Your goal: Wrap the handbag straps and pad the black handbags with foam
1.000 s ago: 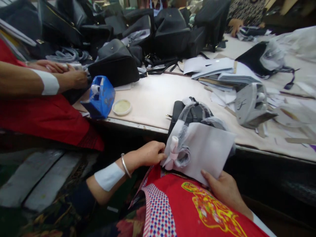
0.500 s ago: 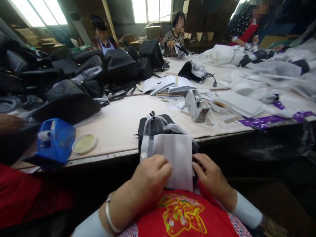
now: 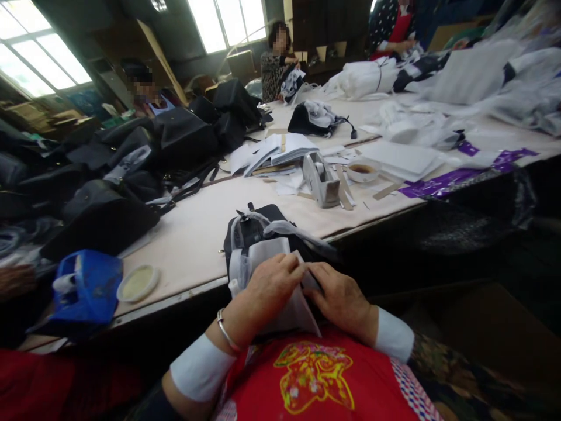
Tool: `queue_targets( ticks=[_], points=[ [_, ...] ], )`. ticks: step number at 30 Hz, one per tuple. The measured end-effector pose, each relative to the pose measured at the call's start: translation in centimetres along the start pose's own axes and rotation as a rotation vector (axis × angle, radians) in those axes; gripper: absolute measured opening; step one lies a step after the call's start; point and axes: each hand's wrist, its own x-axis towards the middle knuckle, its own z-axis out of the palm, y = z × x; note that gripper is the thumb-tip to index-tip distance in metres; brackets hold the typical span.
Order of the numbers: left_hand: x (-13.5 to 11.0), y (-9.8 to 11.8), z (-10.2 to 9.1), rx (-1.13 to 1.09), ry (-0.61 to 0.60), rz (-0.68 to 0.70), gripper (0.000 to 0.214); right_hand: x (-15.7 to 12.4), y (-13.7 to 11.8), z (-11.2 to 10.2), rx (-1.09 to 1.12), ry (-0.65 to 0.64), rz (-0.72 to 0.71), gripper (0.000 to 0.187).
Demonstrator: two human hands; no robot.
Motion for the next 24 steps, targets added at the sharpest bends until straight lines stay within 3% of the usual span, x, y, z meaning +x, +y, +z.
queue_targets(
  ticks=[3, 5, 8, 11, 17, 24],
  points=[
    [-1.1, -1.0, 1.3, -0.012, 0.052, -0.078, 0.027, 0.8, 0.0, 0.4, -0.025, -0.038, 0.11, 0.06],
    [-1.5, -1.2, 1.9, -0.036, 0.102, -0.128, 0.03, 1.1, 0.4, 0.4, 0.101, -0.086, 0.189, 0.061],
    [-1.5, -0.9, 2.1, -0.077, 0.166, -0.209, 0.032, 0.2, 1.9, -0.2, 0.511, -0.165, 0.297, 0.043],
    [-0.9, -0.4, 2.2, -0.114, 0.201, -0.301, 0.029, -2.6, 3.4, -1.4, 0.773, -0.177, 0.271, 0.025],
    [1.2, 0.5, 3.4, -0.059, 0.237, -0.524, 0.013, -7.4, 4.0, -3.1, 0.637, -0.152, -0.002, 0.021],
    [4.0, 2.2, 5.9, -0.049, 0.343, -0.621, 0.01, -5.7, 2.3, -2.1, 0.165, -0.152, -0.336, 0.031]
  ],
)
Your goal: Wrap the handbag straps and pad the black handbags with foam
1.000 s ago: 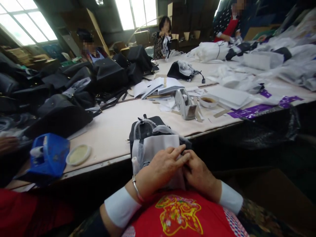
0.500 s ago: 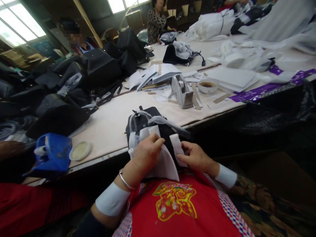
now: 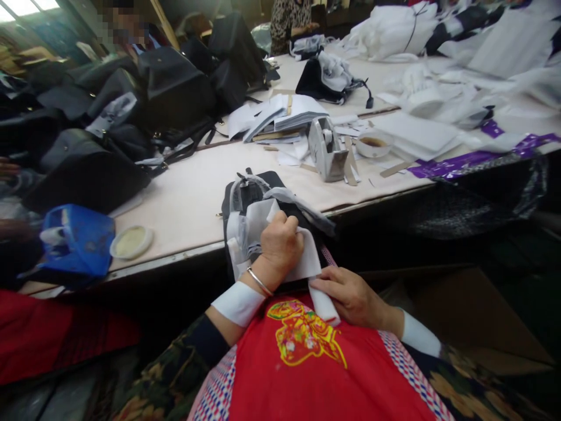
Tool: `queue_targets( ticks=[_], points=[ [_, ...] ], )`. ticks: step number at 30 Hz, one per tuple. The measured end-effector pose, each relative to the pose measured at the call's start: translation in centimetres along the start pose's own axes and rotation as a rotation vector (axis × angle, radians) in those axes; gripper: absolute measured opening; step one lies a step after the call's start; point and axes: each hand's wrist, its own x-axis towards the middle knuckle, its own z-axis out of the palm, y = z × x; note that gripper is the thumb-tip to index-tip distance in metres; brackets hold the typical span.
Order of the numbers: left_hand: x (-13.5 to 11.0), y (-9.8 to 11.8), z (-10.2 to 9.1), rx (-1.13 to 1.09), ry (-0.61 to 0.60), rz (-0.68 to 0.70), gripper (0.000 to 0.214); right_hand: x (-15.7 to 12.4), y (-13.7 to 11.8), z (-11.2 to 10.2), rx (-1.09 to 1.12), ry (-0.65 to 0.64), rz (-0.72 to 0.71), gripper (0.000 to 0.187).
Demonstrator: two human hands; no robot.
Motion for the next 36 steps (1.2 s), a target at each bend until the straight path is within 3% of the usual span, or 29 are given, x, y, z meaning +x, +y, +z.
queue_targets(
  ticks=[3, 5, 10, 13, 16, 21, 26, 31, 33, 36],
  points=[
    [-1.0, 0.2, 0.4, -0.122, 0.013, 0.079, 0.038, 0.7, -0.3, 0.2, -0.113, -0.047, -0.024, 0.033],
    [-2.0, -0.2, 0.0, -0.237, 0.009, 0.164, 0.059, 0.7, -0.3, -0.1, 0.025, -0.045, 0.046, 0.042],
    [-4.4, -1.5, -1.2, -0.471, -0.109, 0.283, 0.083, 1.1, 0.1, 0.1, 0.575, 0.114, 0.598, 0.042],
    [-4.7, -1.9, -1.0, -0.516, -0.145, 0.327, 0.089, 1.9, 0.0, 1.0, 0.646, 0.131, 0.736, 0.043],
    [-4.4, -2.1, -0.9, -0.555, -0.133, 0.345, 0.092, 2.5, -0.1, 1.8, 0.42, 0.157, 0.676, 0.043],
    [-4.5, -2.8, -1.5, -0.506, -0.129, 0.327, 0.077, 2.6, 1.4, 2.0, -0.019, 0.241, 0.392, 0.035],
    [-5.5, -2.5, -0.8, -0.283, -0.302, 0.42, 0.061, 2.1, 2.1, 2.4, -0.062, 0.119, 0.483, 0.036],
    [-5.9, -1.9, -0.3, -0.185, -0.348, 0.486, 0.044, 2.7, 2.0, 0.7, -0.202, -0.03, 0.487, 0.03],
    [-5.9, -2.0, -0.3, -0.175, -0.345, 0.498, 0.04, 4.1, 2.2, -0.5, -0.291, 0.049, 0.412, 0.024],
    [-5.9, -1.9, -0.1, -0.172, -0.324, 0.506, 0.039, 7.7, 2.0, -1.7, -0.403, 0.278, 0.207, 0.023]
  ],
)
